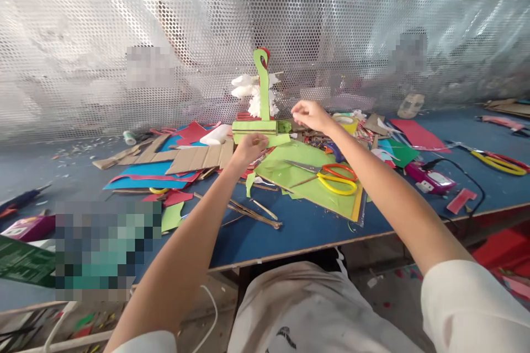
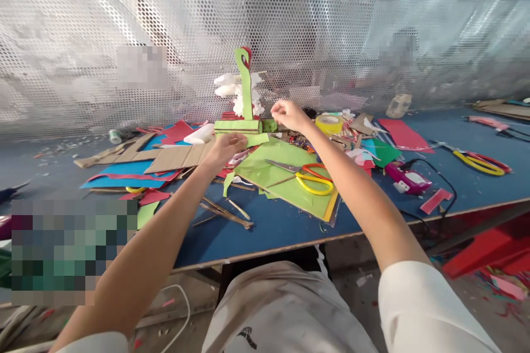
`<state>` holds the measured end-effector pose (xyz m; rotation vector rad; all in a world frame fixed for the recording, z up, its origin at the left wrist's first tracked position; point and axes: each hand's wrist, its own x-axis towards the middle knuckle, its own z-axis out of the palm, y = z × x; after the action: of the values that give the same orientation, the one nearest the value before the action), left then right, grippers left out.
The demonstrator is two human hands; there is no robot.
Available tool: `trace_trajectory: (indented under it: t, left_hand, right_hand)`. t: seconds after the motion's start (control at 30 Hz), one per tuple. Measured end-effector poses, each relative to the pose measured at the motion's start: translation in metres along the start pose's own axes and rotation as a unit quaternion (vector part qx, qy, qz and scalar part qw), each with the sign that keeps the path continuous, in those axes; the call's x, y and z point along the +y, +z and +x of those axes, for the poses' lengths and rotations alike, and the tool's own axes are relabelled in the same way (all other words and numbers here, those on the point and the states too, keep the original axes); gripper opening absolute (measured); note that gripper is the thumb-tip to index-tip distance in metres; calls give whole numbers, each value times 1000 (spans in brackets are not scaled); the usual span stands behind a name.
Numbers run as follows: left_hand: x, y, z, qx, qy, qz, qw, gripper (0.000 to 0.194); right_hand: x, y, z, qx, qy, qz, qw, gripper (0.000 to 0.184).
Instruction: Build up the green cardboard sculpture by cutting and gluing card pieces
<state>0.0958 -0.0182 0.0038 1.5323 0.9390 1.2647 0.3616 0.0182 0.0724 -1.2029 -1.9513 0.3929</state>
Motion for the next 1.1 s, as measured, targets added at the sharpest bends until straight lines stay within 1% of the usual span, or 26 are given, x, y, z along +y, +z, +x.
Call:
trace_trajectory:
  t: [0.07,0.1,0.13,0.17,0.2,0.23,0.27,0.3,0.33,0.4,0.43,0.5,0.6,0.7,0.77,0.83,0.9,0.97,1.03,1.1]
  left_hand:
    - [1,-2,-2,3,-15,3,1000,34]
    - [1,-3,-3,3,-21,3,1000,36]
    - [1,-4,-4,2,-22,0,1000,39]
    - [0,-5,-4,-1,-20,-2,1000,42]
    - [0,-6,-4,-3,-16,-2,1000,44]
    - [-1,-6,-3,-3,-10,2,1000,43]
    - [-2,-7,-3,-1,-4,7,1000,41]
    - [-3,-6,-2,0,4,8,1000,36]
    - [-5,-6,0,-1,10,6,1000,31]
    - [-7,-5,2,-1,11,-8,1000,22]
    - [-8,-5,3,2,5,-18,1000,20]
    - [-9,-5,4,13,-11,-35,999,21]
    - [-8,-5,3,18,-26,-51,998,26]
    - [-5,-4,2,39,-32,-55,997,28]
    - [-4,-3,2,70,-37,-58,995,29]
    - [-3,-2,2,92,-34,-56,994,28]
    - [-3,0,2,101,-22,-54,993,26]
    - [-3,1,2,102,-7,-62,993,26]
    - [-3,3,2,97,0,-81,992,26]
    - [-3,5,2,94,2,-98,991,25]
  right_hand:
    - [8,-10,-28,-45,1,-16,999,36]
    - [12,-14,-41,-68,2,-24,997,40]
    - [15,-17,-53,-108,7,-39,993,47]
    - [18,-19,-64,-201,18,-82,976,52]
    - [21,-21,-74,-290,40,-125,948,57]
    - [23,-23,-82,-347,63,-156,923,61]
    - [25,-24,-88,-381,71,-175,905,63]
    - [27,-25,-93,-395,71,-182,898,63]
    - [28,-26,-97,-392,66,-176,901,62]
    - [29,-29,-103,-367,52,-140,918,60]
    - [29,-30,-105,-358,53,-122,924,59]
    - [27,-34,-108,-357,66,-104,926,57]
    - [20,-37,-110,-375,81,-125,915,60]
    - [7,-37,-111,-381,105,-196,897,62]
    - [-4,-38,-112,-368,123,-250,887,61]
    - [-14,-41,-113,-349,129,-278,886,59]
    - [-21,-46,-114,-321,133,-264,900,54]
    - [-23,-48,-114,-278,130,-206,929,47]
    - [-22,-44,-112,-225,116,-115,961,43]
    - [-20,-34,-110,-192,97,0,977,42]
